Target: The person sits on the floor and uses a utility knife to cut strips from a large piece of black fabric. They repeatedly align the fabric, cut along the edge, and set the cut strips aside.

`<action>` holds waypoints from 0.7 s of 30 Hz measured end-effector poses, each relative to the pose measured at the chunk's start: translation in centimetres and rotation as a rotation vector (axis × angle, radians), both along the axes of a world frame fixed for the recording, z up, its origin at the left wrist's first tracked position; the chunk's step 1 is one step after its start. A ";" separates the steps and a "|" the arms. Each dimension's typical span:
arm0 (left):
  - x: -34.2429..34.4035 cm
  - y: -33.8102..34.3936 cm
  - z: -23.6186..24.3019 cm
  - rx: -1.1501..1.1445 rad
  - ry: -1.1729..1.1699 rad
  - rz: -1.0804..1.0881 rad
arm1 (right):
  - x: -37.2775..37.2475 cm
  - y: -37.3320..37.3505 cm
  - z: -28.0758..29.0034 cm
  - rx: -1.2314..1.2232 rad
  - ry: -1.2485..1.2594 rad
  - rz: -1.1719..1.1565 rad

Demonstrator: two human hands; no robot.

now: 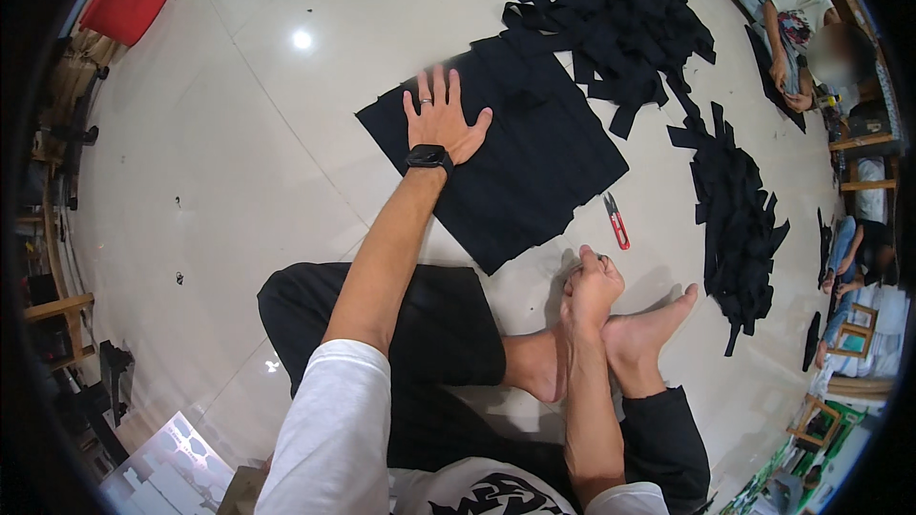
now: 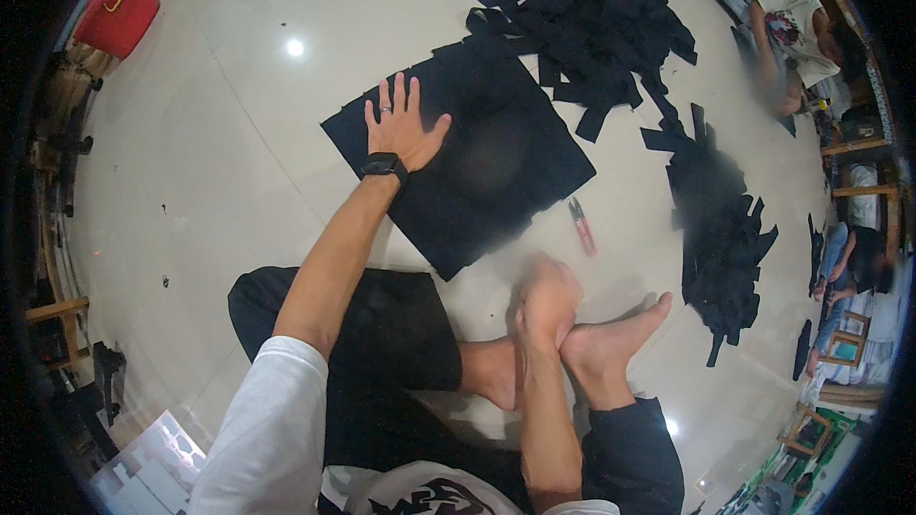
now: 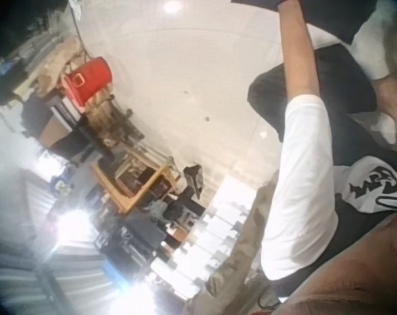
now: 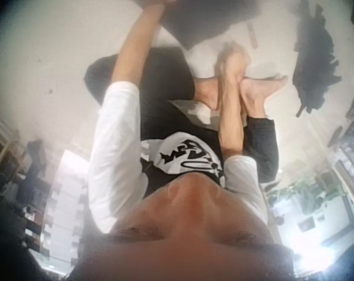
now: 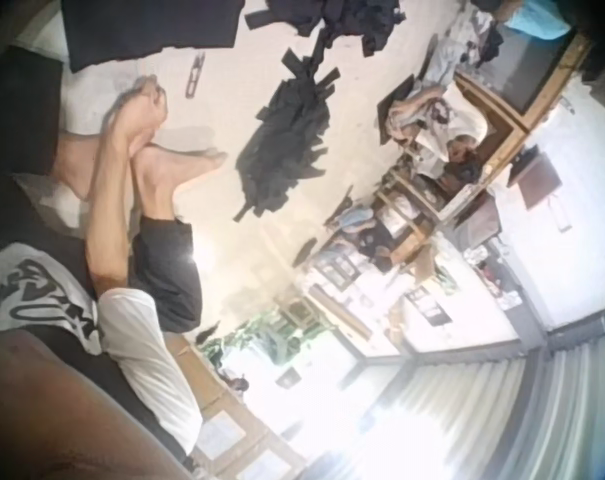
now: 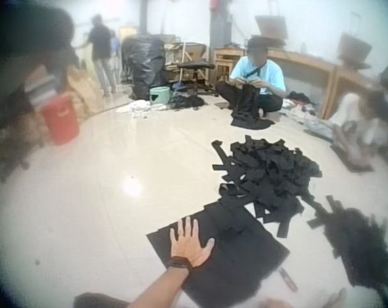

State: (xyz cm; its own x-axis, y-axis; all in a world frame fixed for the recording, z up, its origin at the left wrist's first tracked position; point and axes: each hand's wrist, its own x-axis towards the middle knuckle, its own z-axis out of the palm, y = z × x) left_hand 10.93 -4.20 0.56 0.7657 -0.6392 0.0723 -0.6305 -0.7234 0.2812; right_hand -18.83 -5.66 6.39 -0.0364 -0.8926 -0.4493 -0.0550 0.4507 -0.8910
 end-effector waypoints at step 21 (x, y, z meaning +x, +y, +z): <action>-0.1 -0.2 -0.4 -0.053 -0.029 0.010 | -8.2 -0.9 7.9 0.133 0.008 -0.004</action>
